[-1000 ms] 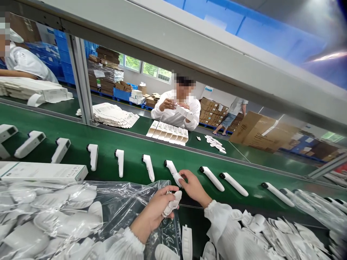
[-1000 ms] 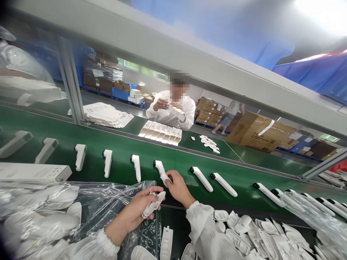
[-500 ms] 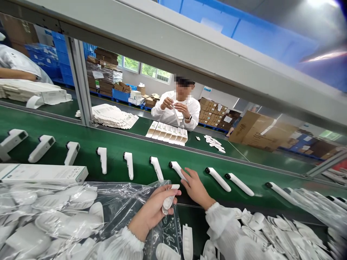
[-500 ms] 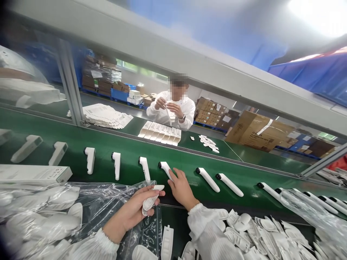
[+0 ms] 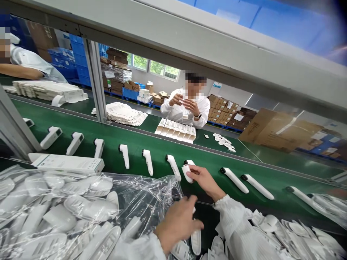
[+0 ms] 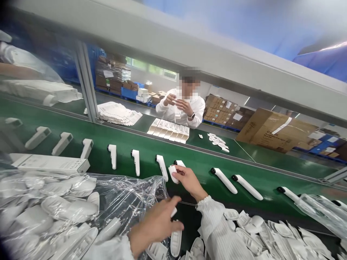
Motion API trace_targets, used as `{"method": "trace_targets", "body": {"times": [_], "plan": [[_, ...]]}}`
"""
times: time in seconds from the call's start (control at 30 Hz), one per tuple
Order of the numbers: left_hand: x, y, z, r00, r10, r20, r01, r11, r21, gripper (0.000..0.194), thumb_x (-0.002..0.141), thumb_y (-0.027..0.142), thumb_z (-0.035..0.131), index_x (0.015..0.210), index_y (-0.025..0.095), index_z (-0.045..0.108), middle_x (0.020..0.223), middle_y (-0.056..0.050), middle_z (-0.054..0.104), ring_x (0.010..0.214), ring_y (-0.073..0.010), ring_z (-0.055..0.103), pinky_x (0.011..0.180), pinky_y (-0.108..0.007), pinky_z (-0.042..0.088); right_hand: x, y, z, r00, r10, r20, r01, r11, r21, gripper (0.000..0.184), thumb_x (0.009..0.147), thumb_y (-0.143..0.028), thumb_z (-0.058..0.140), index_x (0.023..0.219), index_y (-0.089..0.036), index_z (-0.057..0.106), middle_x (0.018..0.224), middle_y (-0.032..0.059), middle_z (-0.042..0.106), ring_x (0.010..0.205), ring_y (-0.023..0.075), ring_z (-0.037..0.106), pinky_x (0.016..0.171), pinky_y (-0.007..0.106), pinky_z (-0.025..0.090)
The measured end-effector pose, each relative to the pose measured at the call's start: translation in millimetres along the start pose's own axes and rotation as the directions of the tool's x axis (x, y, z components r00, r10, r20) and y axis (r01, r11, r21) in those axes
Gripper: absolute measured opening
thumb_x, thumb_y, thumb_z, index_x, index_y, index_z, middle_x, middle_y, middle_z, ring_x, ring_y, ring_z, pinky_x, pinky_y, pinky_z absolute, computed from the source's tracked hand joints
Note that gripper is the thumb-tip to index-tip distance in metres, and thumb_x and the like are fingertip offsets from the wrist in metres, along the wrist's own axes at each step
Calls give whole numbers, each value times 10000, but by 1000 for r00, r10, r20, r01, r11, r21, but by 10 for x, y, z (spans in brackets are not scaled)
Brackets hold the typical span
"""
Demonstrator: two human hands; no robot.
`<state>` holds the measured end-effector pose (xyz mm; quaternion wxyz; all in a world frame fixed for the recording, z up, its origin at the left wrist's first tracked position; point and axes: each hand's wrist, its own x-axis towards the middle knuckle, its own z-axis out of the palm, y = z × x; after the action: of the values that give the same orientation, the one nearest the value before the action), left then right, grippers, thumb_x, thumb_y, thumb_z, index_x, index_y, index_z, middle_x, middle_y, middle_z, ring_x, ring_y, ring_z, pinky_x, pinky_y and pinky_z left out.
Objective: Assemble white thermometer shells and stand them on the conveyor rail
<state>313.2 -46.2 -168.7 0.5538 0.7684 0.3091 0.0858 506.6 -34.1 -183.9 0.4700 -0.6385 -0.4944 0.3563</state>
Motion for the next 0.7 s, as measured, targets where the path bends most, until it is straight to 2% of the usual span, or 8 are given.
{"method": "trace_targets", "body": {"times": [0.07,0.17,0.3,0.37,0.43,0.57,0.63,0.7], "plan": [[-76,29,177,993,51,103,-78,957,279,594,577,260,875,1128,155,680,1097,-200,654,994,-480,627,865,-612,469,61,69,39,1000,-14,13,16,988,-153,482,811,-441,683,1221,-188,700,966,59,699,800,211,612,672,316,499],[-152,46,352,978,114,177,-192,828,526,357,758,204,708,1103,122,674,1103,-225,638,886,-418,668,754,-545,532,91,68,143,995,-98,19,96,897,-431,385,861,-335,630,1217,-209,705,1129,74,695,974,241,639,884,357,497],[-149,28,343,978,131,162,-197,834,516,379,771,21,489,1086,124,673,1082,-222,624,864,-377,666,731,-510,527,110,2,292,998,-58,12,47,652,-756,473,915,-201,559,1387,-174,571,1154,130,693,1053,266,647,945,339,460],[-113,5,292,978,134,163,-197,855,480,412,744,-9,475,1071,138,678,1046,-204,630,862,-369,660,748,-506,515,129,3,341,999,-23,-38,-20,518,-855,521,933,-187,534,1452,-162,493,1106,152,698,1019,278,663,905,333,466],[-69,-22,238,979,134,157,-188,891,413,372,732,9,515,1030,155,682,992,-177,637,861,-368,649,780,-512,496,147,33,358,996,-17,-84,-68,440,-896,499,950,-203,519,1448,-171,500,1073,153,706,989,283,675,877,331,470],[-11,-55,113,992,100,82,-115,971,207,248,775,134,587,997,223,656,850,-90,603,858,-336,610,802,-472,463,141,120,287,996,-52,-78,-48,434,-899,456,966,-214,491,1416,-158,537,1019,149,714,959,292,678,850,352,491],[-11,-52,28,997,64,44,-67,995,69,248,806,208,587,1045,260,625,821,-48,567,790,-279,589,745,-403,465,96,140,203,992,-113,-55,8,495,-869,437,970,-231,481,1390,-145,560,1046,161,701,979,299,667,869,383,501],[-33,-44,-64,999,16,46,-11,995,-104,224,846,298,538,1063,264,582,790,-21,532,639,-207,543,611,-329,453,7,122,103,968,-245,-58,110,616,-780,385,974,-276,478,1309,-162,631,1172,169,666,1094,308,626,960,430,479]]}}
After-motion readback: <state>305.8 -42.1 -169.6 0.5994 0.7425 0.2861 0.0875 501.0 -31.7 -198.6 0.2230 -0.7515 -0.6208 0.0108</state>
